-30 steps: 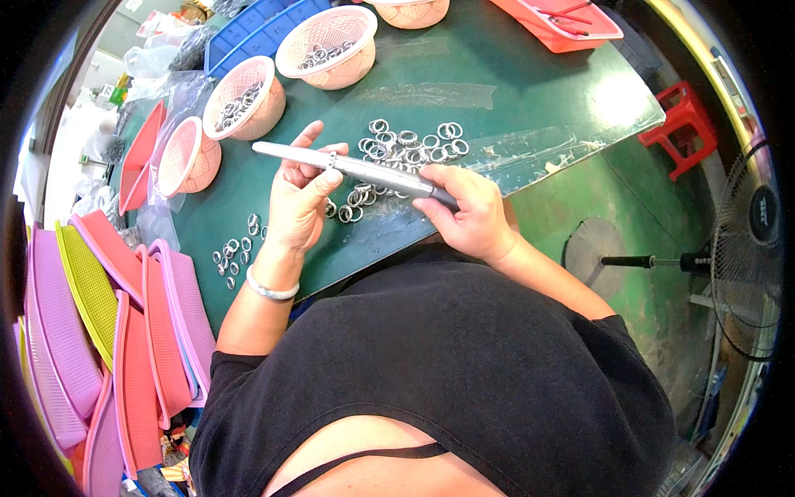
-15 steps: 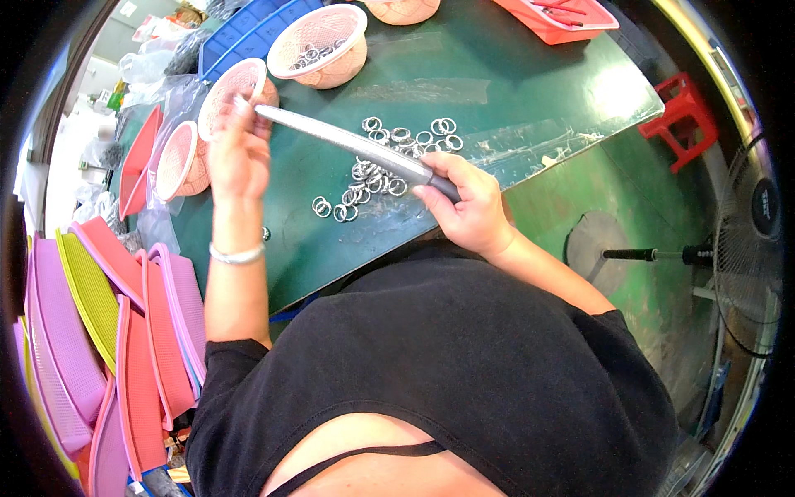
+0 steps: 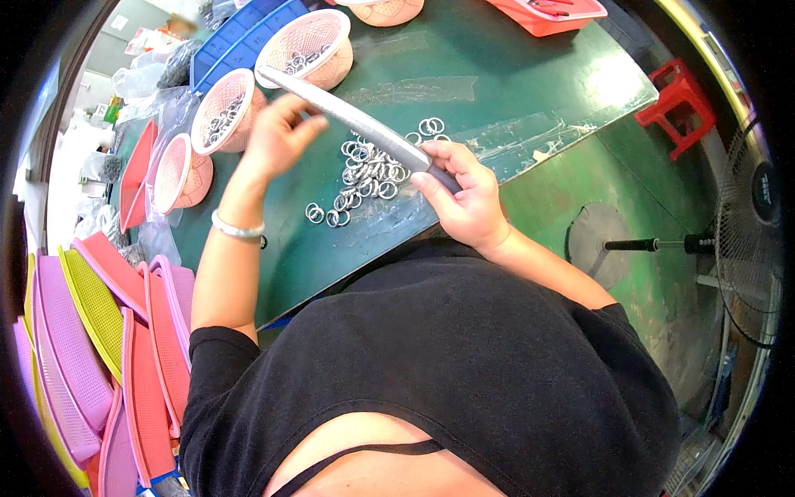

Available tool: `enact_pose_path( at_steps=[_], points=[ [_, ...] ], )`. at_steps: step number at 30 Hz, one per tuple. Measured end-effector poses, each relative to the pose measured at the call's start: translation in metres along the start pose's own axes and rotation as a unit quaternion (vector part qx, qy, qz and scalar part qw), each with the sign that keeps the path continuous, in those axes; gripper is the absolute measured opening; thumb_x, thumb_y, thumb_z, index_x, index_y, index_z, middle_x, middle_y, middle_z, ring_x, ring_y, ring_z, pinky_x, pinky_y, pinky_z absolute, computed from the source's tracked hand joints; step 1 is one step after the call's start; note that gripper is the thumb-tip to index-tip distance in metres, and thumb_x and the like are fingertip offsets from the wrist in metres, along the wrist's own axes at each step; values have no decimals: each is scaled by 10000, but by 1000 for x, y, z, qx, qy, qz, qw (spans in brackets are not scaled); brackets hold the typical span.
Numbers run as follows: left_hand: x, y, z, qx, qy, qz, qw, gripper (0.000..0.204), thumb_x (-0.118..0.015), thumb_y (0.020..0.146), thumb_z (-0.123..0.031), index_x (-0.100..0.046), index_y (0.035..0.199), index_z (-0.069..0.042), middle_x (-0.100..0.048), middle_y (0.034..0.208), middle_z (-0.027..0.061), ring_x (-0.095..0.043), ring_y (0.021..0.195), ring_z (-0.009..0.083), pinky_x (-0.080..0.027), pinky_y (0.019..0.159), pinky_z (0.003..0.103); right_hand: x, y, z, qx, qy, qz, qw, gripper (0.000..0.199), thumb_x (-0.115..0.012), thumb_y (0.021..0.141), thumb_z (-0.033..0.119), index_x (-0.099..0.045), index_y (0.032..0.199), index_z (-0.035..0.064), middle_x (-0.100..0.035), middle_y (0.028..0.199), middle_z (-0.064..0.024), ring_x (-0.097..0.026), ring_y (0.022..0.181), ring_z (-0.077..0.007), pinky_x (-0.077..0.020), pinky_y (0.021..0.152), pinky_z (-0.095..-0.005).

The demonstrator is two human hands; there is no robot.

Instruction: The person repeatedly picks up small metal rings from a table and files them using a metal rod. They handle the rings one at a time, sliding them onto the rod and rubbing them against its surface before placing them back on the table.

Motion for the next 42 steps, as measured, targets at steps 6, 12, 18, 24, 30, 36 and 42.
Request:
enact_pose_path(
  at_steps=[6,12,18,24,30,36,42],
  points=[
    [-37,-28,9,70,16,91,993,208,-652,659,-32,-577,850,-1,-517,831,43,-484,664,80,-404,573,216,0,0,-1,-3,-18,13,1000,278,-562,772,-26,-470,1034,-34,-569,857,-60,-521,762,-71,-414,666,-188],
    [-31,-34,26,215,-185,73,956,92,-620,708,-25,-558,776,-20,-542,728,-1,-484,638,67,-390,567,194,0,0,-3,-12,-15,21,1000,279,-559,766,-36,-472,1032,-33,-571,855,-59,-519,758,-68,-411,659,-187],
    [-12,-43,32,236,-386,-67,889,79,-556,798,-62,-517,866,-59,-576,725,34,-537,611,91,-405,507,186,-2,2,-3,-26,-13,33,999,280,-558,763,-40,-475,1029,-34,-572,848,-56,-524,761,-70,-414,661,-191],
    [-2,-48,41,182,-580,-144,781,107,-512,815,-25,-492,916,-55,-604,793,112,-598,660,162,-485,540,221,-4,4,-2,-39,-39,47,997,269,-558,761,-41,-478,1018,-37,-576,854,-64,-529,771,-72,-419,673,-195],
    [1,-52,36,159,-645,-133,735,151,-495,825,-29,-501,975,-46,-603,834,129,-607,718,182,-504,600,234,-7,4,2,-46,-55,48,996,254,-560,763,-34,-486,1005,-36,-580,853,-67,-532,761,-76,-423,670,-198],
    [3,-54,35,111,-698,-112,698,145,-455,860,-82,-508,971,-4,-588,893,147,-596,789,198,-506,670,257,-7,3,0,-34,-104,59,992,249,-577,760,-13,-494,994,-30,-588,829,-70,-535,746,-77,-428,655,-201],
    [4,-56,41,132,-679,-154,706,191,-433,868,-78,-488,1023,18,-566,949,153,-569,873,228,-488,780,299,-8,3,0,-37,-99,53,993,256,-589,753,-9,-496,991,-31,-594,830,-78,-543,749,-82,-436,663,-206]
  ],
)
Point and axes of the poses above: each hand's wrist, its own y-axis towards the middle knuckle, its own x-axis out of the back of the hand, z = x × y, the point moved 5 cm from there along y, towards the middle knuckle
